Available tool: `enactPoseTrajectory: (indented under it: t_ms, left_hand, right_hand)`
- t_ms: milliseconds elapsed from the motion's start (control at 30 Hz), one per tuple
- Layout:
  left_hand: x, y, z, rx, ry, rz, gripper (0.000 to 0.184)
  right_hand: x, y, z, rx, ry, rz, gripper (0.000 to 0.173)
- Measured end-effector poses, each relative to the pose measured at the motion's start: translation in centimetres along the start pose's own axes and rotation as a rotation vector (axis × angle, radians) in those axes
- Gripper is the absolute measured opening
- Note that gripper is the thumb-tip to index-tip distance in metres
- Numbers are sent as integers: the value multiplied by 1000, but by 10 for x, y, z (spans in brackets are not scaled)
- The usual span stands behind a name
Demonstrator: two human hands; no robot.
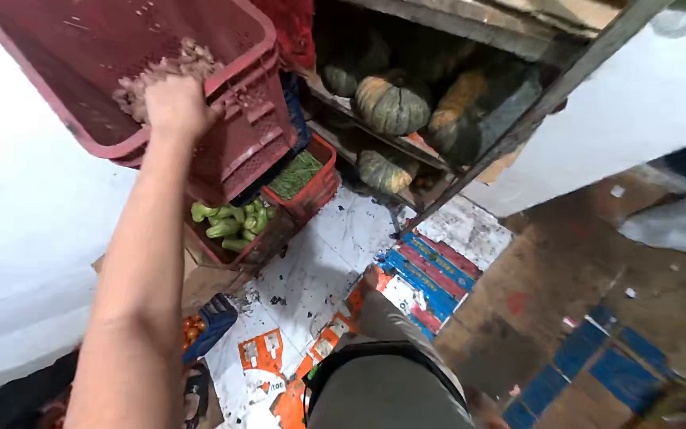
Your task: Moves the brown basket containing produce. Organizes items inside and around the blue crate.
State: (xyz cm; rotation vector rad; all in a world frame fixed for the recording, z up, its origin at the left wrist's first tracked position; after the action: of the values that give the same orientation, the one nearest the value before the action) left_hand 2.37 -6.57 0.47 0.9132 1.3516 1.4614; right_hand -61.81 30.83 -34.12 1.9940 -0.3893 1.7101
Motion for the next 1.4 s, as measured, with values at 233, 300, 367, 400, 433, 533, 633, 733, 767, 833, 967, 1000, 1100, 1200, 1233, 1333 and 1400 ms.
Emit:
enactPoseTrajectory:
  t_ms: [233, 300, 367, 400, 433, 533, 633, 733, 767, 833, 967, 1000, 1100, 1200, 1233, 1333, 1400]
  left_hand:
    - [59, -17, 10, 64, 158, -55, 60]
    - [65, -22, 8, 63, 181, -7, 72]
    - [70, -24, 7, 89, 181, 17, 82]
    - [74, -24, 6, 126, 182, 53, 85]
    - [78, -25, 6, 173, 191, 100, 86]
    - [100, -33, 3, 250, 169, 65, 70]
    - [121, -36, -1, 268, 129, -31, 58]
    - [136, -5, 32, 256, 191, -186, 76]
    - [138, 6, 60, 251, 239, -261, 79]
    - [143, 15, 130, 312, 432, -317, 95]
    - [154, -34, 199, 1037, 844, -125, 59]
    - [153, -49, 193, 1252, 852, -75, 44]
    - [163, -61, 172, 1553, 718, -135, 76]
    - [205, -61, 154, 1525, 711, -220, 78]
    - [225, -63, 148, 1502, 741, -246, 73]
    - [305, -86, 138, 1476, 821, -349, 65]
    - [358, -92, 128, 1473, 858, -445, 62]
  right_hand:
    - [-87, 118, 148, -230, 733, -487, 46]
    - [-22, 157, 259, -221, 966, -506, 50]
    - [74, 194, 367, -184, 1216, -531, 52]
    - [125, 211, 415, -193, 1343, -550, 51]
    - [173, 226, 457, -224, 1458, -547, 50]
    - [266, 253, 564, -307, 1630, -279, 63]
    - [309, 250, 656, -233, 1589, -106, 93]
    - [323, 228, 708, -110, 1507, -152, 99]
    - [324, 220, 711, -124, 1488, -137, 101]
    - [321, 210, 706, -199, 1489, -56, 107]
    - [324, 206, 688, -236, 1519, -18, 91]
    - [324, 207, 686, -228, 1521, -43, 90]
    - [318, 204, 672, -239, 1509, -102, 92]
    - [316, 191, 645, -290, 1479, -114, 91]
    - [317, 183, 635, -312, 1482, -95, 91]
    - [318, 150, 602, -309, 1479, -13, 89]
    - [318, 124, 584, -259, 1481, 67, 81]
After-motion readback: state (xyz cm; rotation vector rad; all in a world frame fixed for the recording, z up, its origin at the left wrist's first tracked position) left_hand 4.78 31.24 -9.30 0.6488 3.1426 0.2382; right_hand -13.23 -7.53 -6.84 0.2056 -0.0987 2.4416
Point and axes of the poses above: each hand's wrist, its own x-axis away from the middle knuckle, its own y-axis out of the back of the hand, z = x × y, the point moved 7 cm from there along -x, towards the middle knuckle, and after that the axes turned 2 degrees about -y, right-handed, at the moved point
